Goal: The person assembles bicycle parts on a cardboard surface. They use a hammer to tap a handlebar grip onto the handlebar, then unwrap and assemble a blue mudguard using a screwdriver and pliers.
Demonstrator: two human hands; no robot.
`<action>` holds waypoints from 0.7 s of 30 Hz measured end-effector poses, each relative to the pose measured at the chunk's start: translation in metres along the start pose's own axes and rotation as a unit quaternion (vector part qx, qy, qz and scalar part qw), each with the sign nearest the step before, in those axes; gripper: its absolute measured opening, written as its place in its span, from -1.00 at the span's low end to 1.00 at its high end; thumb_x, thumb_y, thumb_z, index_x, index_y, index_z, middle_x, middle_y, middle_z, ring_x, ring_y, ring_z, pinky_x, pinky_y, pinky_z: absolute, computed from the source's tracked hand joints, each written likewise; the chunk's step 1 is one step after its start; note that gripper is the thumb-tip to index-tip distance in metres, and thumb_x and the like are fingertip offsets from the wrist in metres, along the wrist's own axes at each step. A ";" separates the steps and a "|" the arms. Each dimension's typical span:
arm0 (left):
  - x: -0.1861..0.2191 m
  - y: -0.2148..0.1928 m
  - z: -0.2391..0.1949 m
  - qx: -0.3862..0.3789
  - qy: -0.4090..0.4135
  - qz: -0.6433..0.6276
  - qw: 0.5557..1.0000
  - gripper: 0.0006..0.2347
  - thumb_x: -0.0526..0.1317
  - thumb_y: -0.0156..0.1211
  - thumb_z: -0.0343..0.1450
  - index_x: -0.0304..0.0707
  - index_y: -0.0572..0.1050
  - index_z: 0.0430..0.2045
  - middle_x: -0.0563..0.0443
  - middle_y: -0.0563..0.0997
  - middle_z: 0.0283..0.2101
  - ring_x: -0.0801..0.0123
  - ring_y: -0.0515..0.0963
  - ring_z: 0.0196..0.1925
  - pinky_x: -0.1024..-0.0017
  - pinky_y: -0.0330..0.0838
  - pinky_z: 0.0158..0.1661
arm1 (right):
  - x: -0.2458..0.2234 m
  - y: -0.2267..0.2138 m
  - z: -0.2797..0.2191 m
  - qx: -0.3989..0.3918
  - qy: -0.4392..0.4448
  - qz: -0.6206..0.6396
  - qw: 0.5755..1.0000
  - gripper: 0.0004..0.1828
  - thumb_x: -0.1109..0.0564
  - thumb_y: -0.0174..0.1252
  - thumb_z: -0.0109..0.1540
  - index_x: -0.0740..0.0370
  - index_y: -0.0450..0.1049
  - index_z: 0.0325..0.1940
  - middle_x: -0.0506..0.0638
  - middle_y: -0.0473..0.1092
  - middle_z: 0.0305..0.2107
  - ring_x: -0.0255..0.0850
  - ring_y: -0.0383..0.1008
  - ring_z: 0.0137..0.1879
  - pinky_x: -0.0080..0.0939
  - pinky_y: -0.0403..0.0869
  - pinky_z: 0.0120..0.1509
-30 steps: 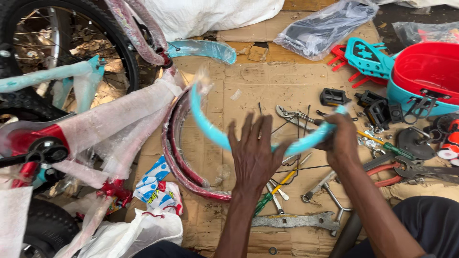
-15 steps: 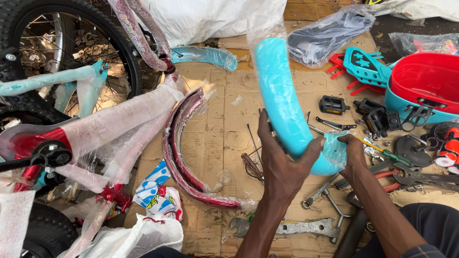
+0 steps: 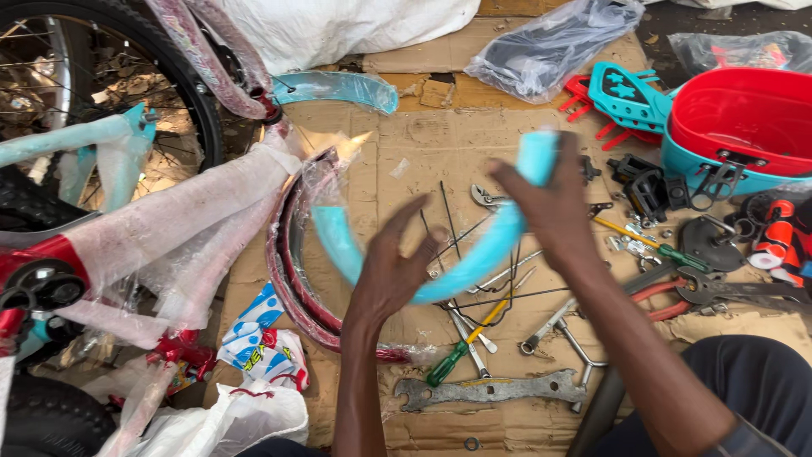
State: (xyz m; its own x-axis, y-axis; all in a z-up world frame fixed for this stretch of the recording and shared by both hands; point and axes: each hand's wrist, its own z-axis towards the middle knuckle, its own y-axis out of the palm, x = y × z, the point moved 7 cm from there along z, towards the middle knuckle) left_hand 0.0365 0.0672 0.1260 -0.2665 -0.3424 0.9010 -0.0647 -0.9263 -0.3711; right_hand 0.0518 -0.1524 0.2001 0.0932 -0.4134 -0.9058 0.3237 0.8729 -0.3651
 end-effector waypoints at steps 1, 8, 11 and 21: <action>0.012 0.013 -0.003 -0.089 -0.013 -0.039 0.995 -0.24 0.10 0.36 0.30 -0.33 0.26 0.35 -0.40 0.45 0.30 -0.07 0.42 0.37 0.11 0.26 0.27 | -0.005 0.019 -0.002 -0.033 0.039 0.070 0.996 -0.12 -0.19 0.38 0.08 0.35 0.12 0.20 0.04 0.36 -0.24 -0.20 0.48 -0.20 -0.12 0.48 -0.29; 0.043 0.019 0.002 -0.139 -0.125 0.065 0.980 -0.13 0.09 0.53 0.07 -0.22 0.26 0.27 -0.35 0.67 -0.04 -0.06 0.69 0.03 0.12 0.51 0.02 | -0.018 0.045 -0.011 -0.146 0.059 0.027 0.987 -0.05 -0.27 0.32 0.11 0.35 0.04 0.28 0.15 0.38 -0.17 -0.17 0.52 -0.10 -0.10 0.54 -0.05; 0.054 0.013 0.012 -0.042 -0.045 0.000 0.998 -0.12 -0.05 0.58 0.07 -0.29 0.20 0.28 -0.38 0.59 0.06 -0.06 0.60 0.15 0.14 0.52 0.04 | -0.010 0.051 -0.027 -0.150 0.073 0.048 0.985 -0.18 -0.29 0.25 0.19 0.40 0.23 0.22 0.20 0.43 -0.09 -0.19 0.47 0.01 -0.15 0.49 0.11; 0.034 -0.018 0.007 0.008 0.016 -0.142 0.990 -0.68 -0.02 0.23 0.46 -0.40 0.53 -0.38 0.03 0.43 -0.32 0.38 0.47 -0.27 0.32 0.40 -0.25 | 0.092 0.042 -0.015 -0.190 0.171 0.119 0.959 -0.52 -0.13 -0.04 0.34 0.27 0.46 0.13 0.07 0.50 -0.13 -0.19 0.54 -0.06 -0.17 0.56 0.03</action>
State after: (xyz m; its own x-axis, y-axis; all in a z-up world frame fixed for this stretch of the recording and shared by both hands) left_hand 0.0354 0.0709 0.1646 -0.2696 -0.0620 0.9610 -0.1262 -0.9870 -0.0991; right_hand 0.0597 -0.1498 0.0986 -0.2136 -0.1376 -0.9672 -0.0406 0.9904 -0.1319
